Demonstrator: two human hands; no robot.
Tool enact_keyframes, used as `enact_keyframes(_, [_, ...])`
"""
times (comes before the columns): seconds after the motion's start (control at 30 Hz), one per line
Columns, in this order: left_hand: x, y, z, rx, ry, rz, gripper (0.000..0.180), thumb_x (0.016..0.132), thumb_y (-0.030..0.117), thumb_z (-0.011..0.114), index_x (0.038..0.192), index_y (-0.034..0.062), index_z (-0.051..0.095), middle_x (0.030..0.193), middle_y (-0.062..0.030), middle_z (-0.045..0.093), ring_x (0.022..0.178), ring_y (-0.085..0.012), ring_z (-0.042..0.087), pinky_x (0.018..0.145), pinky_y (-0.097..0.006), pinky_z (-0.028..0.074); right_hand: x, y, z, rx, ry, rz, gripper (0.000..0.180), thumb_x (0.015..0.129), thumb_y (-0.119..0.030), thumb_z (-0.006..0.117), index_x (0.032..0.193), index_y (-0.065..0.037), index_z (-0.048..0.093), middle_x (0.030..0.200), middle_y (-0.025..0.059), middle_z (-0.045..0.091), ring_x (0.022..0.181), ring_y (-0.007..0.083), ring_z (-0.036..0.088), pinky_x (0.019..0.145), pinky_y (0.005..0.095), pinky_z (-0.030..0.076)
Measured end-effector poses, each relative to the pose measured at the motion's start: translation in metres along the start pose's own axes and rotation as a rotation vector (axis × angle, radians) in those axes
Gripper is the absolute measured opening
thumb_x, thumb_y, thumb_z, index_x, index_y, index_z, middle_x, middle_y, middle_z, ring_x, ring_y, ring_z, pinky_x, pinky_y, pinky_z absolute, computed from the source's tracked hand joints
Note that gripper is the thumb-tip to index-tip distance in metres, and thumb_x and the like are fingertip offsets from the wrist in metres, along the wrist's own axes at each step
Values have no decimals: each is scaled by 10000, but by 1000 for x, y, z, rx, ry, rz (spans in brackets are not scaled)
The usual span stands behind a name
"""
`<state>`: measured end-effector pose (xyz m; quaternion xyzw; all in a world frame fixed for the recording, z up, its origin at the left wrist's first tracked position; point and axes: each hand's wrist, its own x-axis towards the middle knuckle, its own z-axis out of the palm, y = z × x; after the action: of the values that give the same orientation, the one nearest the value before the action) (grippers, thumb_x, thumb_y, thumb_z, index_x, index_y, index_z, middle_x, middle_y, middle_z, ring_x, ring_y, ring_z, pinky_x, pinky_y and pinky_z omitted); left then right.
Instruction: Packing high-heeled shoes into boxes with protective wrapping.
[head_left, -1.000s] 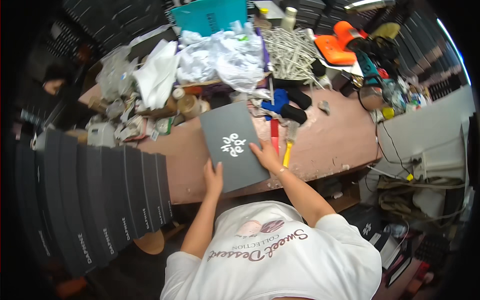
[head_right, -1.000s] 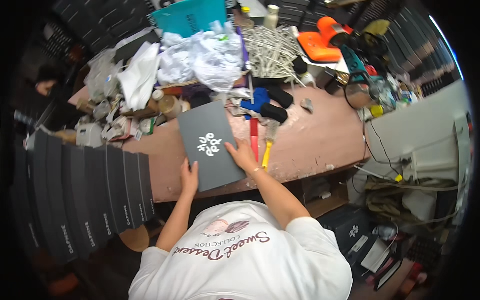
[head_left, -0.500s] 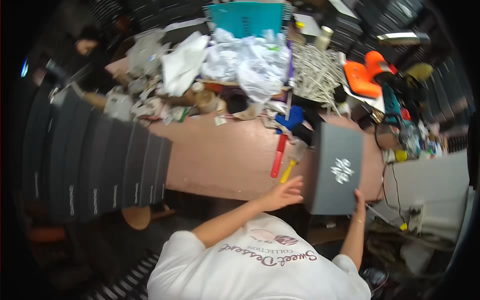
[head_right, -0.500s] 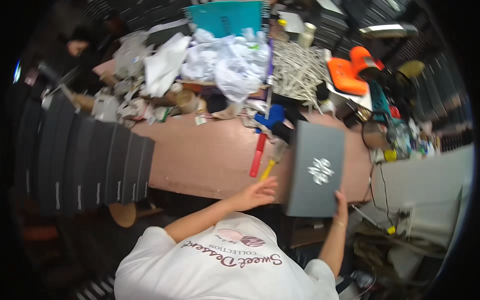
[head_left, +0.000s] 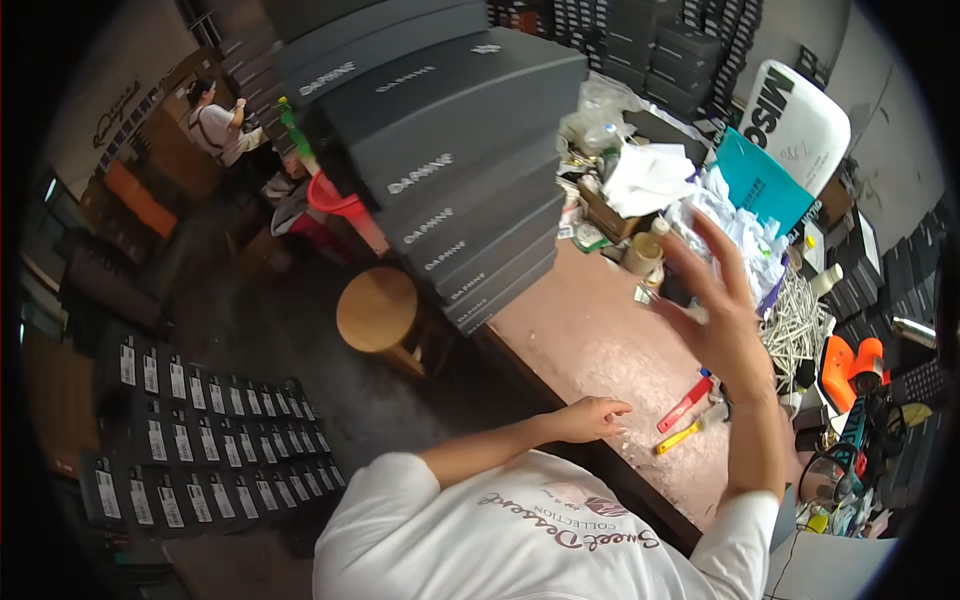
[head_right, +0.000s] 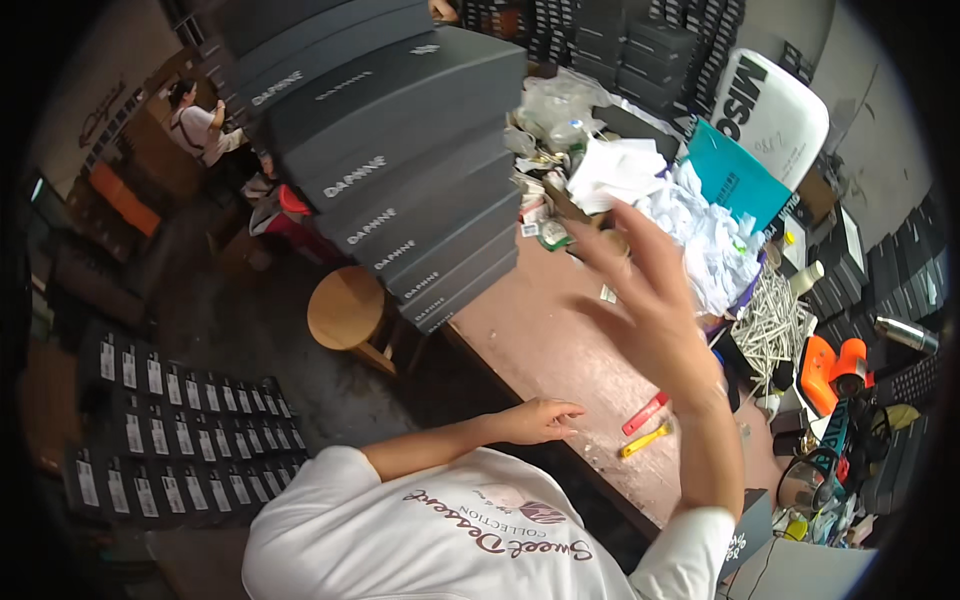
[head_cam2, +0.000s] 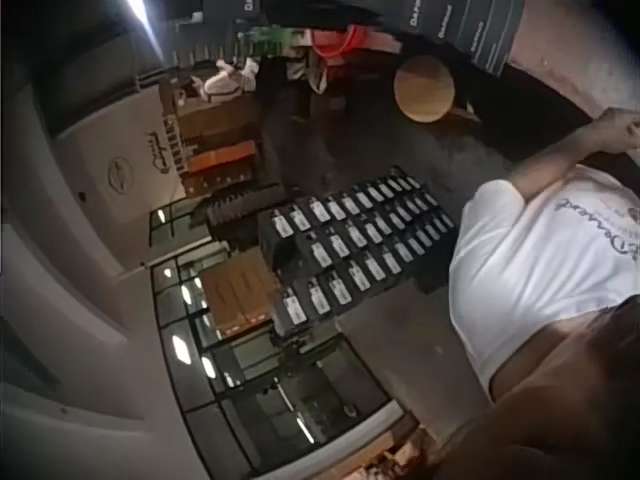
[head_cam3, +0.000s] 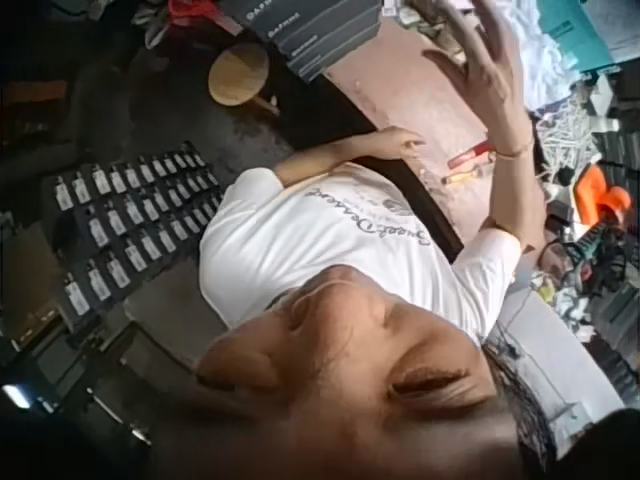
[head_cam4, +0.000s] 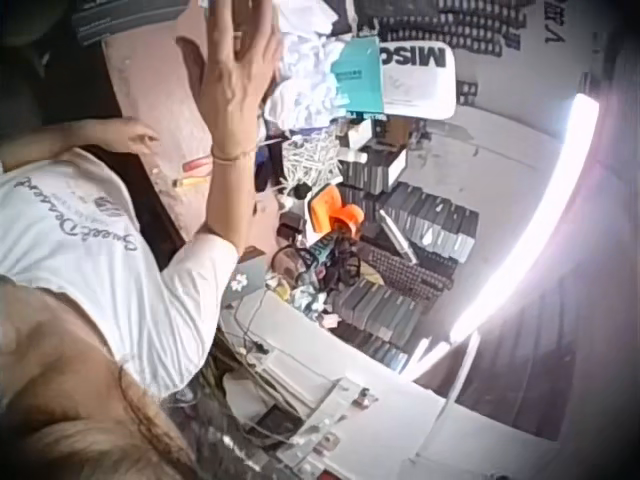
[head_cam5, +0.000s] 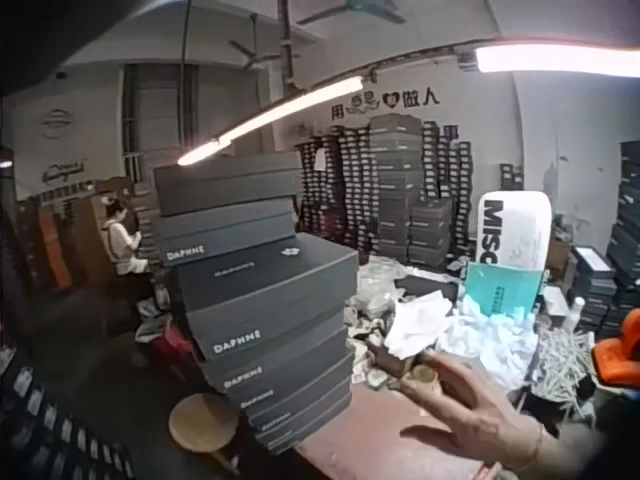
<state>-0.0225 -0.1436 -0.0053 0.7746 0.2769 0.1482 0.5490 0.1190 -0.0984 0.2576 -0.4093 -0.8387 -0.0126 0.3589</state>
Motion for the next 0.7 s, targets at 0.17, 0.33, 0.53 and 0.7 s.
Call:
enact_keyframes(0.17, [-41, -9, -30, -17, 77, 17, 449, 860, 231, 628, 1244, 20, 536, 998, -169, 647, 872, -250, 642, 791, -330, 498, 162, -106, 117, -467, 126, -698, 342, 762, -216, 595, 1103, -244, 607, 1347, 73, 429, 1283, 299, 372, 1033, 546, 299])
enact_keyframes(0.33, [-72, -20, -83, -110, 134, -60, 426, 873, 196, 642, 1237, 2, 535, 1006, -98, 652, 901, -142, 618, 825, -285, 497, 168, -59, 144, -562, 159, -711, 268, 734, -205, 616, 1000, -232, 593, 1270, 45, 459, 1256, 305, 387, 937, 490, 366])
enact_keyframes(0.53, [-83, 17, -187, -1019, 273, 285, 718, 906, 574, 376, 1440, 110, 253, 1474, -203, 264, 1339, -361, 305, 1043, -544, 313, 23, -21, 40, -372, 178, -496, 510, 674, -154, 708, 1144, -307, 585, 1320, 81, 455, 1152, 320, 479, 858, 427, 452])
enact_keyframes(0.7, [-53, 47, -129, -1322, 105, 257, 780, 877, 608, 466, 1447, 126, 240, 1479, -72, 297, 1364, -266, 273, 1088, -462, 295, -89, -16, 52, -78, -192, 29, 647, 654, -236, 787, 1249, -292, 540, 1404, 162, 367, 1265, 399, 386, 1045, 530, 313])
